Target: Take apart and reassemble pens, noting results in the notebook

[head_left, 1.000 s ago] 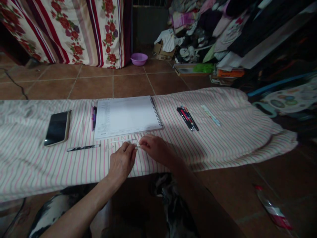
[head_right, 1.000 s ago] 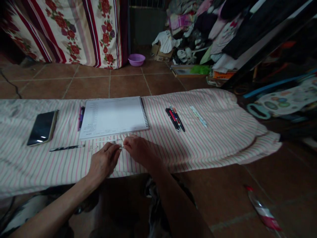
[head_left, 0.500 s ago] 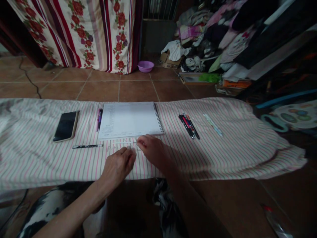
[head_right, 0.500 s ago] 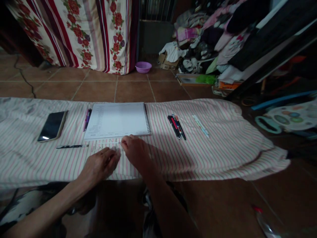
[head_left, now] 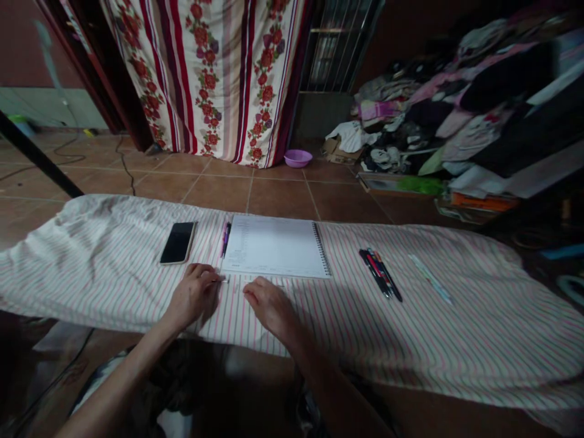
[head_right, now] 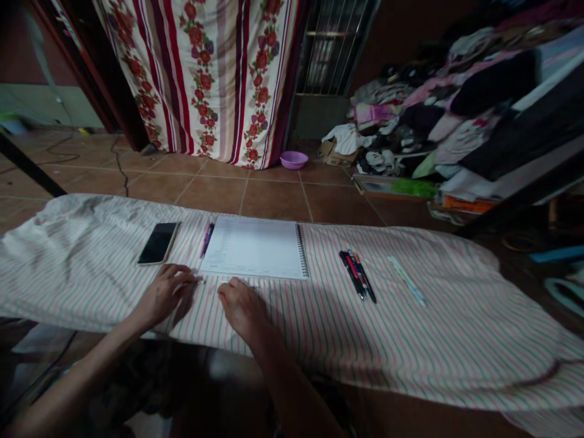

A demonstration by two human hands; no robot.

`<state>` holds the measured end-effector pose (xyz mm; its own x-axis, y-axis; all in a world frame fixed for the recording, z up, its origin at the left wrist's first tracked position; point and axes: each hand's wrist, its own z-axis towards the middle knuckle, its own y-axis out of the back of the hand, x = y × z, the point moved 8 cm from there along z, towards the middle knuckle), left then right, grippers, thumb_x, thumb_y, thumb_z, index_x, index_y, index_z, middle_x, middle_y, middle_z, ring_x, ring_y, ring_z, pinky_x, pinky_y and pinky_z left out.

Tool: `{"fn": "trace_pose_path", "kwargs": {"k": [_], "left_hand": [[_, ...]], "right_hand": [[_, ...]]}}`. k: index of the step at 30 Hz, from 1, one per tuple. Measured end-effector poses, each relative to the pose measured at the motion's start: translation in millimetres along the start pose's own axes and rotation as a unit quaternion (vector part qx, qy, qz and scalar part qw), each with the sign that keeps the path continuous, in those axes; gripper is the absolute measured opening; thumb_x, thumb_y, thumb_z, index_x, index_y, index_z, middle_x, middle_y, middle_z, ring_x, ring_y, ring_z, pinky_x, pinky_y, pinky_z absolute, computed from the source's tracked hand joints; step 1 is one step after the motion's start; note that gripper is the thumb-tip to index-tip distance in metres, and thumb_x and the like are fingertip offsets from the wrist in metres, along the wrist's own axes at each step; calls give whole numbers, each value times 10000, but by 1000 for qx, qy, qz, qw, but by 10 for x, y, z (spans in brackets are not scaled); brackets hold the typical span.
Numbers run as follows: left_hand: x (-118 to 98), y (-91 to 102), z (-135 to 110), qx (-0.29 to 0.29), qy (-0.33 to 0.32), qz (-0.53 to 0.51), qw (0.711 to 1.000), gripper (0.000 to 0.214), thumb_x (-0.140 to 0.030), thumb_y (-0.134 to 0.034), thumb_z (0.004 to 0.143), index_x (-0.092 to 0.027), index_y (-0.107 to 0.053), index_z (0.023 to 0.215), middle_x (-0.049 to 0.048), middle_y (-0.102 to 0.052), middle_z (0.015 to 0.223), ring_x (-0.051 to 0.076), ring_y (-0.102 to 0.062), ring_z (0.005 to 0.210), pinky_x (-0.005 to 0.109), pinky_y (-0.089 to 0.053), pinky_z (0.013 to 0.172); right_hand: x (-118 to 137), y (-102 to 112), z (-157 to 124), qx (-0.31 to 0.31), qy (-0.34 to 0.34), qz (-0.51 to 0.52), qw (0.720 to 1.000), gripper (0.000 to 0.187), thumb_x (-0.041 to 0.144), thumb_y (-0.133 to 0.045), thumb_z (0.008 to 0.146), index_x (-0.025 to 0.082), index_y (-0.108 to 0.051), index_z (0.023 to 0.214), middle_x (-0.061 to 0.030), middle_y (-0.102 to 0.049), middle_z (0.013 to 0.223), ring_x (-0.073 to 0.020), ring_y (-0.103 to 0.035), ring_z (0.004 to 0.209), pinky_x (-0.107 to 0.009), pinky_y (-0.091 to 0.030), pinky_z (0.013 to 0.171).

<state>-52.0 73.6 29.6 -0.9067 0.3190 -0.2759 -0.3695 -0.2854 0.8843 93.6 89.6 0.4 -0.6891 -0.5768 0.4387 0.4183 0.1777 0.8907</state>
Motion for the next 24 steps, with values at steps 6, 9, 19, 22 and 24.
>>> {"fn": "trace_pose_path", "kwargs": {"k": [6,9,19,22,24], "left_hand": [[-37,-89,150,4,-19,-54,998,290,-44,-428,778,-190,-657,881,80,-630,939,214,-504,926,386,-474,794],[-76,-101,129,0,-41,-61,997,274,-43,-444,766,-176,-642,901,80,-623,934,217,-492,932,387,-465,805],[31,-165,-43,19,-49,-62,997,282,-103,-441,824,-153,-589,1059,97,-590,967,224,-478,982,393,-461,847],[52,-184,-44,19,-45,-55,997,270,-130,-457,833,-161,-596,1062,93,-588,944,227,-476,963,393,-471,826],[58,-200,-42,18,-43,-51,998,258,-139,-466,834,-159,-605,1050,93,-586,917,230,-472,941,395,-477,806]], "right_hand": [[49,68,117,-34,-24,-5,999,179,184,-445,892,195,-624,894,-38,-594,872,-127,-574,835,-219,-412,742],[48,86,154,-37,-22,2,999,189,193,-447,894,204,-636,911,-35,-596,875,-123,-569,824,-220,-408,745],[102,-40,262,-12,19,-54,998,195,209,-468,889,208,-656,840,-38,-596,830,-160,-498,841,-263,-371,710],[92,-92,290,16,18,-63,998,186,206,-480,882,208,-658,827,-37,-599,822,-163,-494,829,-266,-367,704],[77,-114,304,25,12,-60,998,169,202,-490,877,211,-657,862,-36,-605,832,-165,-500,840,-268,-367,717]]}}
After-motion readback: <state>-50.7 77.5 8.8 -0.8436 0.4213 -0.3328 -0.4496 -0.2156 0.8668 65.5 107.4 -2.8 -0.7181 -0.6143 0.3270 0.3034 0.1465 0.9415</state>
